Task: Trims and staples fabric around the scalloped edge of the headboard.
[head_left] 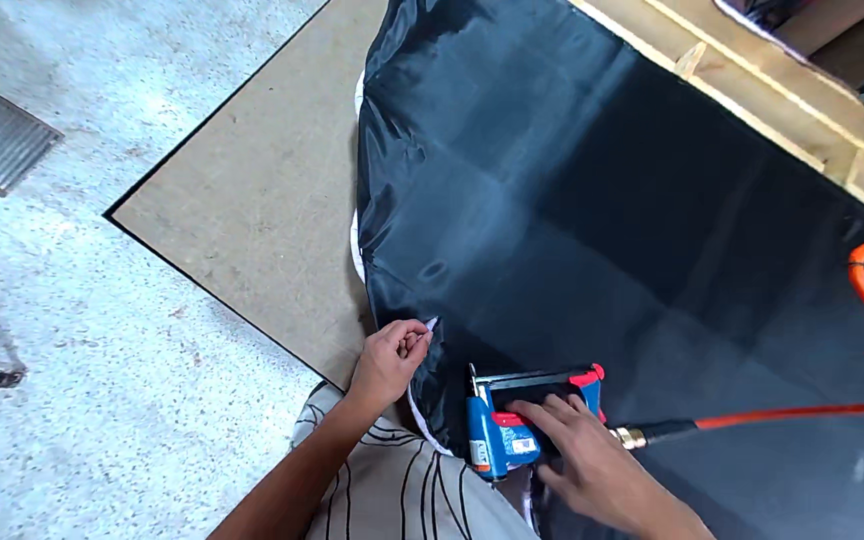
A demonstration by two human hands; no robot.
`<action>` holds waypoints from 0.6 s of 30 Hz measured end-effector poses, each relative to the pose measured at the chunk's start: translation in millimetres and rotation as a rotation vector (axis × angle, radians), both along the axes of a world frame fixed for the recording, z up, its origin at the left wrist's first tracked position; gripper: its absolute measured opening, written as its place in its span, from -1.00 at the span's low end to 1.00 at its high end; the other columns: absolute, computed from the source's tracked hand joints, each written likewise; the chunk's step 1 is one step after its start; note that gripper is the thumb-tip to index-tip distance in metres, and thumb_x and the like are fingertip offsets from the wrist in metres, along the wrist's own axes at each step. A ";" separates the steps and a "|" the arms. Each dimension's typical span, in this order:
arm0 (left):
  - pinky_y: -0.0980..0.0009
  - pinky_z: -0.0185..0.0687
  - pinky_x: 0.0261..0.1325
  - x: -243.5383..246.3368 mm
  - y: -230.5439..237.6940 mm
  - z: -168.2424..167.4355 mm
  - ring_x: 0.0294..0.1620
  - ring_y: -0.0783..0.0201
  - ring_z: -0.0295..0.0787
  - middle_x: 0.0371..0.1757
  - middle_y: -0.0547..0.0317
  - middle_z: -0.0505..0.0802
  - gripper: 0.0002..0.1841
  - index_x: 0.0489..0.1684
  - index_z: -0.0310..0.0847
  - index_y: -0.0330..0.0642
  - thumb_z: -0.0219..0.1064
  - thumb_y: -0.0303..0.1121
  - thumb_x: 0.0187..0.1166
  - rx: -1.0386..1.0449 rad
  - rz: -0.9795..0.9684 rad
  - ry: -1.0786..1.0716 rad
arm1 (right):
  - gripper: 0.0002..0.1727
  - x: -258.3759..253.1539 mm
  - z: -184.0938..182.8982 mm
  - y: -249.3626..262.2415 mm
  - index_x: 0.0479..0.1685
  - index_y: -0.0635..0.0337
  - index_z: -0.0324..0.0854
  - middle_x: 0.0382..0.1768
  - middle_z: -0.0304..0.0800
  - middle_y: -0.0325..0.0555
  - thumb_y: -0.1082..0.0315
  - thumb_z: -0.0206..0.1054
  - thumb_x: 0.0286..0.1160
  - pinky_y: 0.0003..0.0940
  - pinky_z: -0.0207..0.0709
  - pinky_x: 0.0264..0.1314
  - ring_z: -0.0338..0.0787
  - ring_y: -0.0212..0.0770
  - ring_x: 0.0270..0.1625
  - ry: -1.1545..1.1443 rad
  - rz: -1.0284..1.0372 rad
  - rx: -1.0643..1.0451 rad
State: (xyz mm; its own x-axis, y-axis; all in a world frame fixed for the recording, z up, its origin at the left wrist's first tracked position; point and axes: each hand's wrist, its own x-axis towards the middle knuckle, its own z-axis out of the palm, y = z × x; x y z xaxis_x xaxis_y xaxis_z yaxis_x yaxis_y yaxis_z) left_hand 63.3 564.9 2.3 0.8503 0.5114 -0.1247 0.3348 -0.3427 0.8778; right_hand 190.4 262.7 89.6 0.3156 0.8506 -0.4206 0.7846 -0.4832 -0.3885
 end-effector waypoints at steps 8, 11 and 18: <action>0.05 0.75 -0.12 20.6 -1.6 47.4 -0.25 0.24 0.84 -0.31 0.31 0.89 -0.58 -0.22 0.88 0.10 0.28 0.19 0.64 0.136 -0.117 0.447 | -0.43 15.0 44.2 47.5 0.13 -0.11 0.76 -0.45 0.85 -0.33 -0.24 0.31 0.23 -0.14 0.64 -0.58 0.80 -0.33 -0.51 -0.230 -0.183 0.180; 0.04 0.75 -0.08 24.7 3.1 50.5 -0.19 0.21 0.83 -0.25 0.27 0.88 -0.60 -0.18 0.85 0.05 0.21 0.11 0.71 0.064 -0.194 0.497 | -0.52 17.1 48.1 66.8 0.02 -0.08 0.79 -0.52 0.79 -0.39 -0.21 0.25 0.46 -0.25 0.63 -0.57 0.76 -0.43 -0.52 -0.186 -0.256 0.182; 0.27 0.75 -0.14 15.4 -1.8 27.3 -0.30 0.28 0.73 -0.28 0.20 0.76 -0.69 -0.20 0.70 -0.11 0.11 -0.14 0.80 -0.029 -0.173 0.265 | -0.62 13.6 33.3 97.5 -0.19 -0.18 0.76 -0.59 0.71 -0.52 -0.22 0.30 0.41 -0.36 0.61 -0.57 0.71 -0.55 -0.54 -0.154 -0.317 0.115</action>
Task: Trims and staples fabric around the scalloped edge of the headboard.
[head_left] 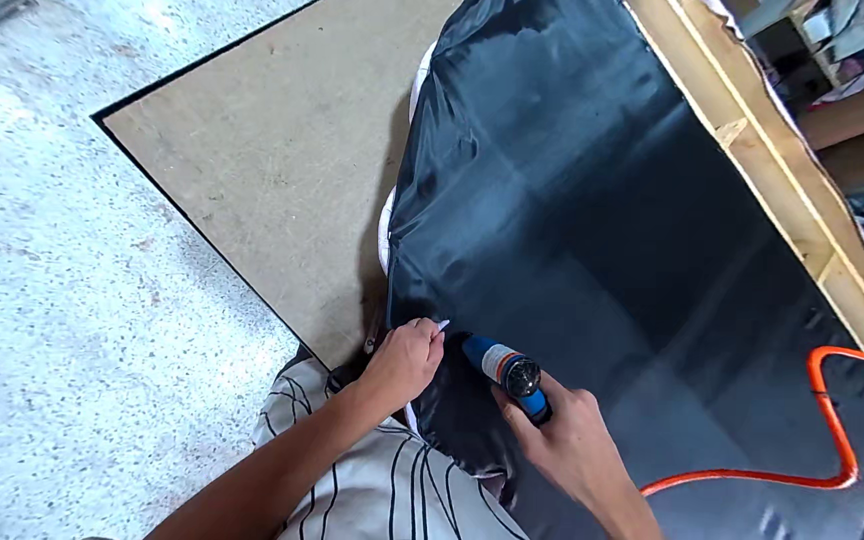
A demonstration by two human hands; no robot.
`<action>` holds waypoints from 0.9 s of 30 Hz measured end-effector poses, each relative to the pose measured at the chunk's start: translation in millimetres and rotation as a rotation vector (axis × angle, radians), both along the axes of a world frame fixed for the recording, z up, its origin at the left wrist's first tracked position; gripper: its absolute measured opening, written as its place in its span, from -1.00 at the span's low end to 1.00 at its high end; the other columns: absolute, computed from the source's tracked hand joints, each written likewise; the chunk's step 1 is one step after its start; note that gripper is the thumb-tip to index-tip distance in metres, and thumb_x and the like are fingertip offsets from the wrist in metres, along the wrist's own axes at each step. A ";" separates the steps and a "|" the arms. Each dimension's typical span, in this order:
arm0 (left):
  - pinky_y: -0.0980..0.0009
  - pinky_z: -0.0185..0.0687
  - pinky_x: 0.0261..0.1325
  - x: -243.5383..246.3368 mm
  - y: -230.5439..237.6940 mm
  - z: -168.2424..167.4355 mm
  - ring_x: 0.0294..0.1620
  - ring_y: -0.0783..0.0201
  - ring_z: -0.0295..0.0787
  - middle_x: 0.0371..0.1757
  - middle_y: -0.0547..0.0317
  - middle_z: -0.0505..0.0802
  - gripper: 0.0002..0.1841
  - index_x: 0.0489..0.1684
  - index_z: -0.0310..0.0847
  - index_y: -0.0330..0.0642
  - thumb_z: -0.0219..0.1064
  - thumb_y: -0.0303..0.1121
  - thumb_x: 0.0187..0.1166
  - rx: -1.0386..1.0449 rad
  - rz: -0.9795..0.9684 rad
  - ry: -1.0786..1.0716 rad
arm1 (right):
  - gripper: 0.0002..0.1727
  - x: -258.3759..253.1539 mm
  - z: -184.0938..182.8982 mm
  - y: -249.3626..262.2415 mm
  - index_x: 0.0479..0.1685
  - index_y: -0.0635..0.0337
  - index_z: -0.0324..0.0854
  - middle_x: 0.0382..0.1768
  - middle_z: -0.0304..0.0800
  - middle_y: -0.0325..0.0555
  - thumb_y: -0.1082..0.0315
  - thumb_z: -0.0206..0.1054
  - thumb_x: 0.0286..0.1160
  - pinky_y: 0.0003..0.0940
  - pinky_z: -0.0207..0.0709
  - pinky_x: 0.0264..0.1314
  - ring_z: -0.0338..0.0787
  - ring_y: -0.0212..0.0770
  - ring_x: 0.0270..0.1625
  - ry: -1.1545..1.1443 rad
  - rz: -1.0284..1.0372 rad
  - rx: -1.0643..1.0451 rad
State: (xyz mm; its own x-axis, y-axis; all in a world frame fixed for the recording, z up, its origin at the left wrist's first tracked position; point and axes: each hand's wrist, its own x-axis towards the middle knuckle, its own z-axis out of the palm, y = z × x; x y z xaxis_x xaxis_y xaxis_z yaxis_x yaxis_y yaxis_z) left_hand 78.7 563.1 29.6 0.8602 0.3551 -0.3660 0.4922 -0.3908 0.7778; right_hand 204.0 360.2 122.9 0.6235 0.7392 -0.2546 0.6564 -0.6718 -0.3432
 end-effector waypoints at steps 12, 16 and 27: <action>0.25 0.80 -0.10 0.5 -7.1 -1.1 -0.23 0.24 0.79 -0.23 0.15 0.79 -0.71 -0.17 0.69 -0.12 0.14 -0.15 0.79 0.064 0.016 0.018 | -0.59 -7.4 -15.0 17.1 -0.29 -0.10 0.76 -0.64 0.68 -0.43 -0.20 0.23 0.43 -0.26 0.61 -0.57 0.73 -0.40 -0.56 -0.151 0.084 -0.051; 0.21 0.81 -0.06 -1.0 -5.4 0.5 -0.22 0.23 0.81 -0.18 0.17 0.81 -0.69 -0.13 0.72 -0.10 0.16 -0.10 0.79 0.074 0.008 0.034 | -0.61 -3.0 -12.1 16.8 -0.33 -0.13 0.74 -0.67 0.63 -0.48 -0.21 0.26 0.46 -0.32 0.57 -0.58 0.68 -0.45 -0.58 -0.109 0.076 -0.027; 0.47 0.66 -0.39 -27.2 8.4 -23.9 -0.52 0.47 0.62 -0.48 0.36 0.70 -0.79 -0.11 0.64 -0.02 0.35 -0.10 0.67 -0.177 0.130 -0.188 | -0.62 -12.8 -6.8 6.2 -0.34 -0.16 0.75 -0.65 0.65 -0.52 -0.22 0.29 0.49 -0.41 0.55 -0.59 0.67 -0.55 -0.57 -0.040 0.097 -0.005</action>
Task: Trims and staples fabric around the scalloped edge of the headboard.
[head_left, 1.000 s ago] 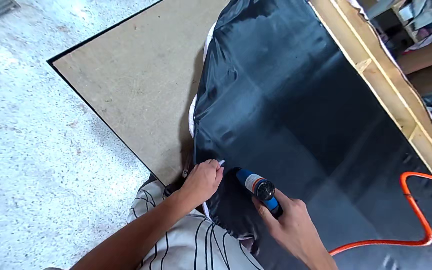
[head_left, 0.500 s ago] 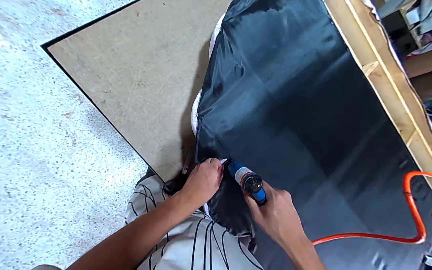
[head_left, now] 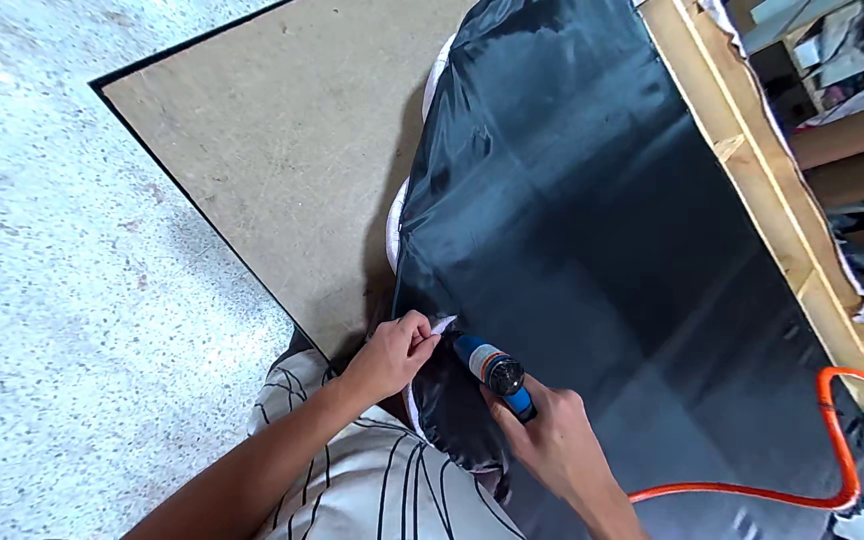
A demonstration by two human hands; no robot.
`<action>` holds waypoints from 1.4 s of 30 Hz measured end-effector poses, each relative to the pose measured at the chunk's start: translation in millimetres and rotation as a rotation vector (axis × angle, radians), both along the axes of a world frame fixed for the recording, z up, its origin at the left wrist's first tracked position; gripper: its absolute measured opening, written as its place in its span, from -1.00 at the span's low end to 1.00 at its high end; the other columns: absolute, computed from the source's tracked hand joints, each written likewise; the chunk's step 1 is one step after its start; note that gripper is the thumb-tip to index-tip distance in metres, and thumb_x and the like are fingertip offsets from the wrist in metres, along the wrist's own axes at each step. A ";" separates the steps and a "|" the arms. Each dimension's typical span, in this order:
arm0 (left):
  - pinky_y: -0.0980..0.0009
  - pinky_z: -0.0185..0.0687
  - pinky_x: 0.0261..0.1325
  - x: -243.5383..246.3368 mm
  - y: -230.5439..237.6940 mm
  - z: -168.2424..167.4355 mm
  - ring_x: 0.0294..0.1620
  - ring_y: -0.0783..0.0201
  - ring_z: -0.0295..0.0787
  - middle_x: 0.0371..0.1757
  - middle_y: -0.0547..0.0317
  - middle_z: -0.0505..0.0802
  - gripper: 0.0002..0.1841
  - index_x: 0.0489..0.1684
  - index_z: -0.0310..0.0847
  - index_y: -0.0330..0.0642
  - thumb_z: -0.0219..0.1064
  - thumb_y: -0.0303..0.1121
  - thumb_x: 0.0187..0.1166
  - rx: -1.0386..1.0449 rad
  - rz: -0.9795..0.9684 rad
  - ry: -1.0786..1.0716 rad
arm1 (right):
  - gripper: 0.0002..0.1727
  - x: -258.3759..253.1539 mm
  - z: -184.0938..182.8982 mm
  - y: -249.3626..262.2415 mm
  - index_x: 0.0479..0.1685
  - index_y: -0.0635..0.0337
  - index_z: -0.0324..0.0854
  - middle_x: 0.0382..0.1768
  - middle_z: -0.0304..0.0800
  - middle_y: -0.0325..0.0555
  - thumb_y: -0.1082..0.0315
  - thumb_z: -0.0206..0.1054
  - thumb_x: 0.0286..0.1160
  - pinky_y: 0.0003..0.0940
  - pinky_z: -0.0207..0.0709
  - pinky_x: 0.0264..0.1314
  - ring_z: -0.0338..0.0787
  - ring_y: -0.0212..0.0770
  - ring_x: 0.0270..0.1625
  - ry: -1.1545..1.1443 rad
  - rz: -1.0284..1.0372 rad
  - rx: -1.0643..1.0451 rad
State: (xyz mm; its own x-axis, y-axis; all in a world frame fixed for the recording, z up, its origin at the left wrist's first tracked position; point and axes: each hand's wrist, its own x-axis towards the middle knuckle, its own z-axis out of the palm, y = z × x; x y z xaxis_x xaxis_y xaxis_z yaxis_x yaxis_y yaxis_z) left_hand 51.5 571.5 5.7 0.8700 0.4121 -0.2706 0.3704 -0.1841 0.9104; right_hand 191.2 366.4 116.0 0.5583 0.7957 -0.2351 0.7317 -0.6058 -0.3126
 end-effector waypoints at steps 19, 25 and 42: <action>0.51 0.63 -0.41 -4.4 -0.3 -11.9 -0.54 0.49 0.61 -0.48 0.39 0.71 -0.84 -0.12 0.64 -0.02 0.37 -0.16 0.65 -0.082 0.056 -0.091 | -0.64 -0.5 -3.9 6.3 -0.35 -0.16 0.74 -0.61 0.67 -0.52 -0.20 0.29 0.47 -0.38 0.60 -0.53 0.70 -0.54 -0.52 0.024 0.032 -0.006; 0.49 0.64 -0.39 -4.2 -0.9 -11.6 -0.53 0.48 0.61 -0.47 0.36 0.71 -0.84 -0.11 0.63 -0.05 0.37 -0.18 0.65 -0.066 0.065 -0.105 | -0.64 -2.7 -4.9 9.5 -0.39 -0.15 0.71 -0.62 0.66 -0.49 -0.19 0.27 0.47 -0.32 0.63 -0.52 0.71 -0.49 -0.52 0.026 0.028 -0.064; 0.41 0.93 0.04 -82.6 -69.2 9.8 -0.09 0.50 0.88 -0.05 0.49 0.91 -0.86 -0.08 0.92 0.14 0.54 -0.15 0.53 -0.150 0.333 0.067 | -0.40 4.4 -41.6 -97.2 0.45 -0.20 0.71 0.20 0.83 -0.18 0.10 0.36 0.28 0.09 0.62 0.40 0.73 -0.03 0.37 -0.097 0.205 0.137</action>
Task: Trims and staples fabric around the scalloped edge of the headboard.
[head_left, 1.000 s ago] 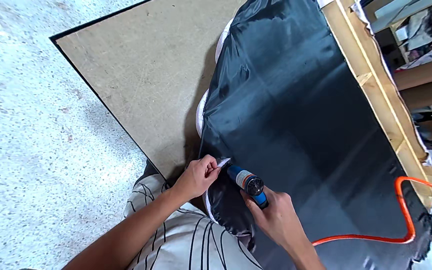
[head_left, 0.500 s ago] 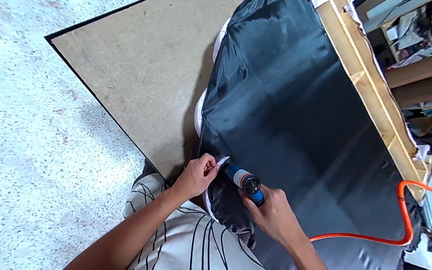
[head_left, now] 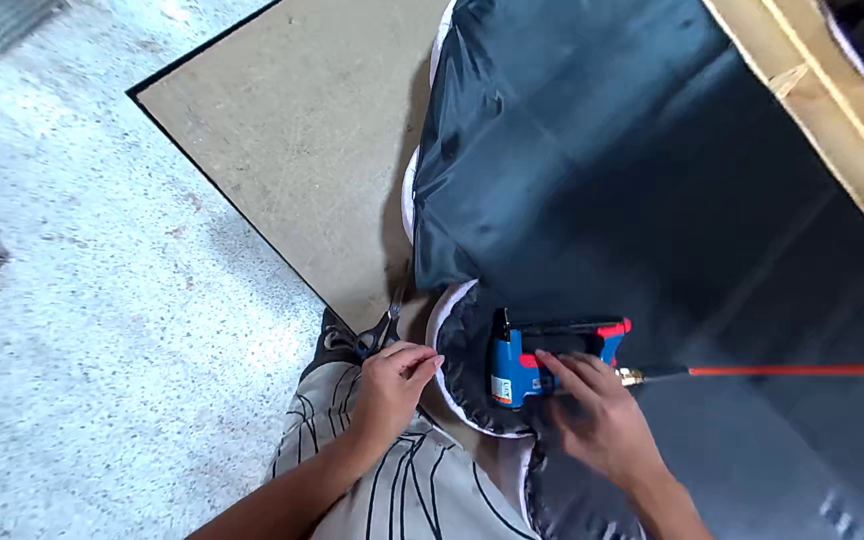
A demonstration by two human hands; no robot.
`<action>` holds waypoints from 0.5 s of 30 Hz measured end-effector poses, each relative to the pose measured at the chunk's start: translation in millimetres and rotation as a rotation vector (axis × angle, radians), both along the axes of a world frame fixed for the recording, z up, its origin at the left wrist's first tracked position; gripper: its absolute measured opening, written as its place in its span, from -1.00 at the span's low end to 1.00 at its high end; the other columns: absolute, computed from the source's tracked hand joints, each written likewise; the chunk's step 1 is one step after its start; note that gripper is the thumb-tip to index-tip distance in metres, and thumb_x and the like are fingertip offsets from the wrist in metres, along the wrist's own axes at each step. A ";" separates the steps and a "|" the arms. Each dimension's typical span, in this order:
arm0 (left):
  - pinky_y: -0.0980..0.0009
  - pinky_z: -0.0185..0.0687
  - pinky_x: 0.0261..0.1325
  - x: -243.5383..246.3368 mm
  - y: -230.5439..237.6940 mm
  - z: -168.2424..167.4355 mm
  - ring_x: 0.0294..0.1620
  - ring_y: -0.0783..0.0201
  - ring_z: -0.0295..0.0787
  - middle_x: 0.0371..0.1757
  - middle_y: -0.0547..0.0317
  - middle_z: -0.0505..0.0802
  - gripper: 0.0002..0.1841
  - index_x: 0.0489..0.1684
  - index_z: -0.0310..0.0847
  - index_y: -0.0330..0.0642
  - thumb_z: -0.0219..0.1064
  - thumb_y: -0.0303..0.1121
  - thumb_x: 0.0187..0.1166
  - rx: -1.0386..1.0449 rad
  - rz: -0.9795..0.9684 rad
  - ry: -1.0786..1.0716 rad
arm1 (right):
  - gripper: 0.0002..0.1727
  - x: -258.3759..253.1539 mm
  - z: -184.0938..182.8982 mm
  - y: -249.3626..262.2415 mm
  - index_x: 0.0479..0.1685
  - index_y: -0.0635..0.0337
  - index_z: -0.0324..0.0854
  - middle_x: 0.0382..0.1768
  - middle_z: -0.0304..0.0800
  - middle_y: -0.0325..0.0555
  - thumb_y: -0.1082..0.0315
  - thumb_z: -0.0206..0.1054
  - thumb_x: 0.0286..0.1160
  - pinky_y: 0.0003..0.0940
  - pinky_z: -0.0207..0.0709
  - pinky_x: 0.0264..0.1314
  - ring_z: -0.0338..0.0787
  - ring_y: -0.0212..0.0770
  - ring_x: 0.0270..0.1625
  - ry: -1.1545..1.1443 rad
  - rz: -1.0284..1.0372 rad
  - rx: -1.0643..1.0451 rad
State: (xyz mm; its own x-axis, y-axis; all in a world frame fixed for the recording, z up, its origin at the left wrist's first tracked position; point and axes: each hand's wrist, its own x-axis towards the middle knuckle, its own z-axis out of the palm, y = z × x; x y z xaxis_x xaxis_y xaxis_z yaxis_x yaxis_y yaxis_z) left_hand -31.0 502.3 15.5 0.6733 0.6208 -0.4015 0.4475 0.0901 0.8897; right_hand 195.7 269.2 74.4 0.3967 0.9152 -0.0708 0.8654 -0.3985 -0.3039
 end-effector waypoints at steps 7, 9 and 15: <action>0.42 0.94 -0.09 11.9 -46.5 17.0 -0.18 0.45 0.89 -0.04 0.37 0.89 -0.75 0.01 0.88 0.02 0.64 -0.25 0.41 0.124 0.333 -0.057 | -0.79 30.6 38.5 112.9 0.02 -0.12 0.88 0.11 0.82 -0.19 0.15 0.38 0.55 0.03 0.57 0.42 0.67 -0.01 0.37 0.044 0.456 0.236; 0.42 0.93 -0.11 14.4 -53.2 20.5 -0.20 0.45 0.87 -0.05 0.38 0.88 -0.74 0.01 0.87 0.03 0.66 -0.22 0.40 0.108 0.384 -0.027 | -0.79 35.1 23.9 161.3 0.05 -0.24 0.87 0.25 0.74 -0.20 0.10 0.43 0.54 0.04 0.49 0.50 0.57 -0.01 0.48 0.125 0.699 0.176; 0.48 0.79 -0.26 28.3 -60.9 20.3 -0.33 0.48 0.76 -0.14 0.35 0.84 -0.70 -0.02 0.88 0.02 0.67 -0.14 0.36 0.198 0.438 0.069 | -0.88 33.0 -17.9 231.5 -0.18 -0.26 0.90 0.23 0.71 -0.24 0.07 0.57 0.39 0.04 0.34 0.60 0.53 -0.10 0.50 0.268 1.092 -0.041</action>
